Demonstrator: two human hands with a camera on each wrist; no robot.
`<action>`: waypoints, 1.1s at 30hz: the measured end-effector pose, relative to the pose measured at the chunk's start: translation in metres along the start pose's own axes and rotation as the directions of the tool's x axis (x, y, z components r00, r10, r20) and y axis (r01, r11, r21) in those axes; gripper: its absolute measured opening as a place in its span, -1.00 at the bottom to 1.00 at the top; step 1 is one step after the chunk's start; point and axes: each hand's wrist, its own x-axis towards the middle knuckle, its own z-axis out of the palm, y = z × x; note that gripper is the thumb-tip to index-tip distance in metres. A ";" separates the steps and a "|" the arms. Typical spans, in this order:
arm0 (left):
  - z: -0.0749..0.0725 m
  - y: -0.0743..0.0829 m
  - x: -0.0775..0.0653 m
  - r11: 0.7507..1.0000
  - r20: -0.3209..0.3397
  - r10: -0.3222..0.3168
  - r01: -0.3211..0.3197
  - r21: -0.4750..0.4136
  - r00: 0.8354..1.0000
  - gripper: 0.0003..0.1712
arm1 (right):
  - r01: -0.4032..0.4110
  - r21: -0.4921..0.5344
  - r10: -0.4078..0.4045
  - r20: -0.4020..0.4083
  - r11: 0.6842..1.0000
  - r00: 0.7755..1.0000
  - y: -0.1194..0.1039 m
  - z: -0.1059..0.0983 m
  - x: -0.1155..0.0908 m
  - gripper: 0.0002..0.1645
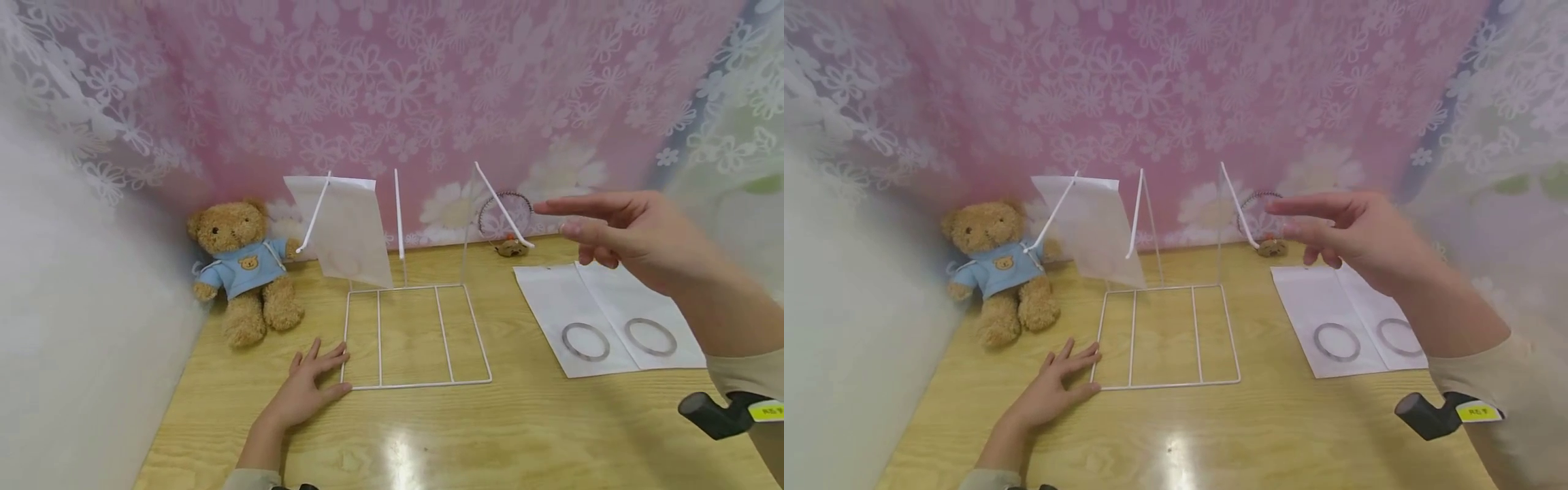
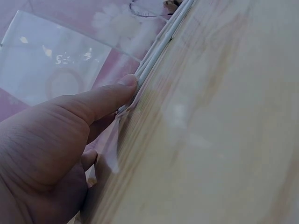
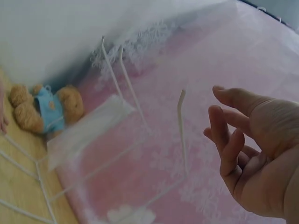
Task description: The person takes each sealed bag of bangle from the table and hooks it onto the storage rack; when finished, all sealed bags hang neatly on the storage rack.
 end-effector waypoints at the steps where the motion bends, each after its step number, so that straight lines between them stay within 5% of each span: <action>1: 0.001 0.000 -0.001 1.000 0.002 -0.002 0.002 -0.004 1.000 -0.26 | 0.008 -0.015 -0.008 0.007 1.000 1.000 0.006 -0.002 -0.002 -0.53; 8: 0.002 -0.003 -0.006 1.000 -0.006 -0.006 0.006 -0.016 1.000 -0.27 | 0.052 -0.030 -0.051 0.030 0.998 0.998 0.050 -0.022 -0.008 -0.49; 17: 0.003 -0.002 -0.011 1.000 -0.012 -0.014 0.014 -0.028 1.000 -0.28 | -0.091 -0.256 0.078 -0.061 0.963 0.995 0.091 -0.042 -0.012 -0.52; 22: 0.000 -0.001 -0.006 1.000 -0.045 0.017 -0.018 -0.014 0.999 -0.31 | -0.121 -0.305 0.104 -0.070 0.945 0.992 0.118 -0.052 -0.010 -0.52; 28: -0.001 0.002 -0.001 0.999 -0.006 -0.001 0.000 -0.032 1.000 -0.28 | -0.229 -0.382 0.193 -0.131 0.896 0.973 0.148 -0.067 -0.007 -0.51; 33: 0.000 0.001 0.000 1.000 -0.003 0.001 -0.001 -0.021 1.000 -0.29 | -0.265 -0.412 0.252 -0.088 0.872 0.964 0.169 -0.082 -0.003 -0.43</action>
